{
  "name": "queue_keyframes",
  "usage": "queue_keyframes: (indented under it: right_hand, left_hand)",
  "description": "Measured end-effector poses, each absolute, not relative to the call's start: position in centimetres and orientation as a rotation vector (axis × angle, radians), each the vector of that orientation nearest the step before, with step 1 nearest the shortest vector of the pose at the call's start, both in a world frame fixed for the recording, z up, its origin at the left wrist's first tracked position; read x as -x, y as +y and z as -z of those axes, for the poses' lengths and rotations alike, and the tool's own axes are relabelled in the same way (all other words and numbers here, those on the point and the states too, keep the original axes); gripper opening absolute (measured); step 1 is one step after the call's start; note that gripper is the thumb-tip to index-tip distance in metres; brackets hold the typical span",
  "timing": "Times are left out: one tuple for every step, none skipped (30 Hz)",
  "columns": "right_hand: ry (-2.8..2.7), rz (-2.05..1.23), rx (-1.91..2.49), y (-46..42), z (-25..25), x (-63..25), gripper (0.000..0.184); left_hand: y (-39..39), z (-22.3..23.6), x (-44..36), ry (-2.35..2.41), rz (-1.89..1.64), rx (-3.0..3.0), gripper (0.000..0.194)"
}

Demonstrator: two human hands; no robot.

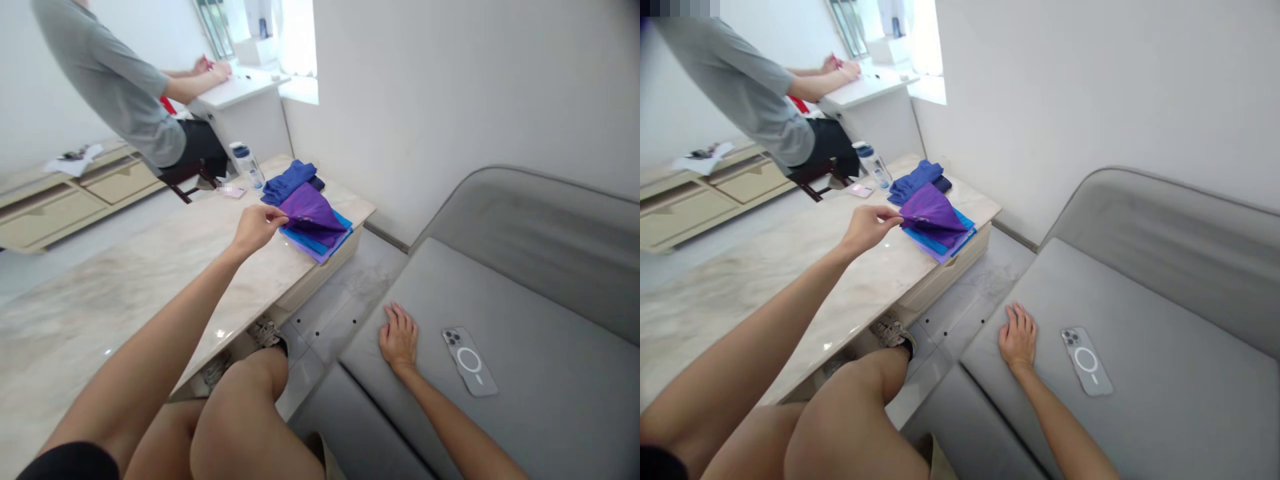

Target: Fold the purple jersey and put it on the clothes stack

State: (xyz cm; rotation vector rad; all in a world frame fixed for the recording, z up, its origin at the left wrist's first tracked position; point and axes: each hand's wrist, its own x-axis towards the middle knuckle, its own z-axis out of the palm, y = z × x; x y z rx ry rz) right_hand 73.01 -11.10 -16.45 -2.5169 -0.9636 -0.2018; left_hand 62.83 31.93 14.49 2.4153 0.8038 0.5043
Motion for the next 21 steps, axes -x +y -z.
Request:
queue_keyframes:
  right_hand:
    - [-0.963,0.22,2.507,-11.2,16.5,-73.0,0.069]
    - [-0.96,0.236,2.5,-11.2,16.6,-73.1,0.068]
    - [-0.957,0.248,2.495,-11.2,16.7,-73.1,0.066]
    - [-0.954,0.261,2.491,-11.2,16.7,-73.2,0.065]
    - [-0.951,0.276,2.485,-11.2,16.8,-73.2,0.064]
    - [-0.955,0.293,2.477,-11.1,16.8,-73.2,0.064]
    - [-0.957,0.315,2.467,-11.0,16.7,-73.2,0.065]
    - [-0.96,0.338,2.457,-11.0,16.5,-73.2,0.066]
    - [-0.959,0.363,2.446,-11.0,16.3,-73.2,0.067]
    - [-0.958,0.385,2.433,-11.0,16.1,-73.1,0.069]
    - [-0.961,0.403,2.417,-11.1,16.0,-73.1,0.071]
    - [-0.958,0.417,2.397,-11.2,16.0,-73.2,0.072]
    - [-0.949,0.421,2.379,-11.3,16.0,-73.2,0.073]
    - [-0.921,0.414,2.365,-11.3,16.2,-73.4,0.073]
    - [-0.869,0.394,2.359,-11.2,16.4,-73.5,0.072]
    - [-0.805,0.355,2.358,-10.8,16.7,-73.5,0.068]
    - [-0.75,0.293,2.351,-10.2,16.9,-73.3,0.063]
    - [-0.723,0.21,2.328,-9.2,16.8,-72.9,0.057]
    - [-0.725,0.113,2.282,-7.9,16.5,-72.2,0.051]
    - [-0.739,0.013,2.213,-6.3,15.8,-71.0,0.047]
    - [-0.755,-0.087,2.124,-4.5,14.5,-69.4,0.043]
  left_hand:
    - [32.3,-15.8,-61.2,0.85,-0.556,-2.403,0.019]
    - [32.6,-17.2,-59.3,0.904,-0.608,-2.392,0.019]
    - [32.8,-18.7,-57.4,0.959,-0.661,-2.38,0.019]
    - [32.9,-20.1,-55.3,1.008,-0.715,-2.369,0.02]
    - [33.0,-21.6,-53.2,1.048,-0.767,-2.361,0.021]
    - [33.0,-22.9,-51.0,1.077,-0.814,-2.358,0.022]
    - [32.9,-24.0,-48.8,1.097,-0.851,-2.359,0.023]
    - [32.7,-25.0,-46.5,1.118,-0.874,-2.364,0.023]
    - [32.5,-25.7,-44.3,1.146,-0.879,-2.371,0.024]
    - [32.1,-26.2,-42.0,1.186,-0.865,-2.375,0.023]
    - [31.6,-26.3,-39.8,1.242,-0.832,-2.373,0.022]
    - [31.1,-26.3,-37.6,1.307,-0.784,-2.361,0.021]
    - [30.4,-26.0,-35.5,1.375,-0.727,-2.337,0.019]
    - [29.7,-25.6,-33.4,1.435,-0.671,-2.298,0.017]
    - [28.9,-25.2,-31.5,1.485,-0.626,-2.248,0.015]
    - [28.2,-24.8,-29.6,1.523,-0.596,-2.196,0.013]
    - [27.5,-24.5,-27.8,1.55,-0.582,-2.149,0.012]
    - [26.8,-24.4,-26.2,1.572,-0.583,-2.11,0.011]
    - [26.3,-24.5,-24.6,1.593,-0.596,-2.081,0.011]
    - [25.9,-24.8,-23.1,1.611,-0.618,-2.061,0.012]
    - [25.6,-25.3,-21.8,1.625,-0.645,-2.048,0.013]
